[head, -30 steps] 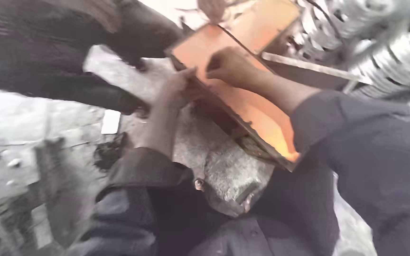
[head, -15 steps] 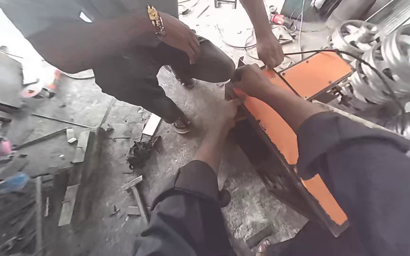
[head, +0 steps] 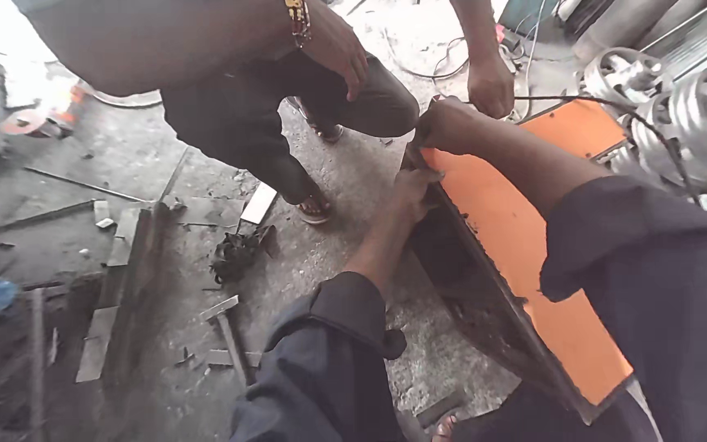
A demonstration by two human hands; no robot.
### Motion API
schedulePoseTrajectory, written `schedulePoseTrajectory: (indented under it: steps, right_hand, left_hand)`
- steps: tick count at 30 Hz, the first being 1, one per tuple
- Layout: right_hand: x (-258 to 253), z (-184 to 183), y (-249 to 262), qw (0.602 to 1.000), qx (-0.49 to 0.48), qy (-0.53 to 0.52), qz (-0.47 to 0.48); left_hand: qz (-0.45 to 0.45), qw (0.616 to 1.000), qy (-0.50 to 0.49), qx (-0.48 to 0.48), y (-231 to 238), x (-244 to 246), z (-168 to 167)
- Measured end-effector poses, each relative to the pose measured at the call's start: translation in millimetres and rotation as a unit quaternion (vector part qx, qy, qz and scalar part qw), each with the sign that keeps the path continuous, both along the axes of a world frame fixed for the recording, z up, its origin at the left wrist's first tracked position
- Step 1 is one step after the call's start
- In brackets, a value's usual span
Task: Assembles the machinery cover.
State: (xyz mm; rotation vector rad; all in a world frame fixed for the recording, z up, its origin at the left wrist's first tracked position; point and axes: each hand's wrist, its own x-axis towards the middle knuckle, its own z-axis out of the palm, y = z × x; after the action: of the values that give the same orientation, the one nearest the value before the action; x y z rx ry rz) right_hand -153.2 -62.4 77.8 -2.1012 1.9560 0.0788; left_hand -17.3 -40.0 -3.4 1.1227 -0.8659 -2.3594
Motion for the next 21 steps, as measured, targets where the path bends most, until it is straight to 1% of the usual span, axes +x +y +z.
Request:
schedulePoseTrajectory:
  steps: [2, 4, 7, 10, 12, 13, 15, 17, 21]
  right_hand:
    - [-3, -3, -1, 1.000, -0.004, 0.003, 0.007]
    - [-6, -7, -2, 1.000, -0.008, 0.002, 0.012]
    - [-5, -5, -1, 1.000, -0.014, -0.001, 0.015]
    - [-1, -1, -1, 0.999, 0.012, 0.029, 0.024]
    - [-1, 0, -1, 0.999, 0.015, 0.030, 0.019]
    - [-2, 1, -2, 0.999, 0.014, 0.027, 0.012]
    - [-2, -1, -1, 1.000, 0.014, 0.010, -0.007]
    - [-5, -2, -1, 1.000, 0.000, -0.007, 0.000]
    - [-8, -1, -2, 1.000, -0.005, -0.018, 0.008]
  left_hand:
    - [-0.003, 1.000, 0.008, -0.006, 1, 0, -4]
    - [-0.007, 1.000, 0.017, -0.022, 4, -2, -15]
    - [0.043, 0.998, 0.054, -0.005, 2, -15, -22]
    - [0.043, 0.997, 0.048, -0.045, 10, -16, -32]
    - [0.069, 0.996, 0.045, -0.031, 10, -21, -28]
    - [0.099, 0.993, 0.056, -0.009, 7, -26, -24]
    - [0.130, 0.988, 0.086, 0.010, 8, -29, -24]
    - [0.138, 0.985, 0.108, 0.012, 8, -31, -25]
    - [0.137, 0.985, 0.100, 0.008, 9, -31, -22]
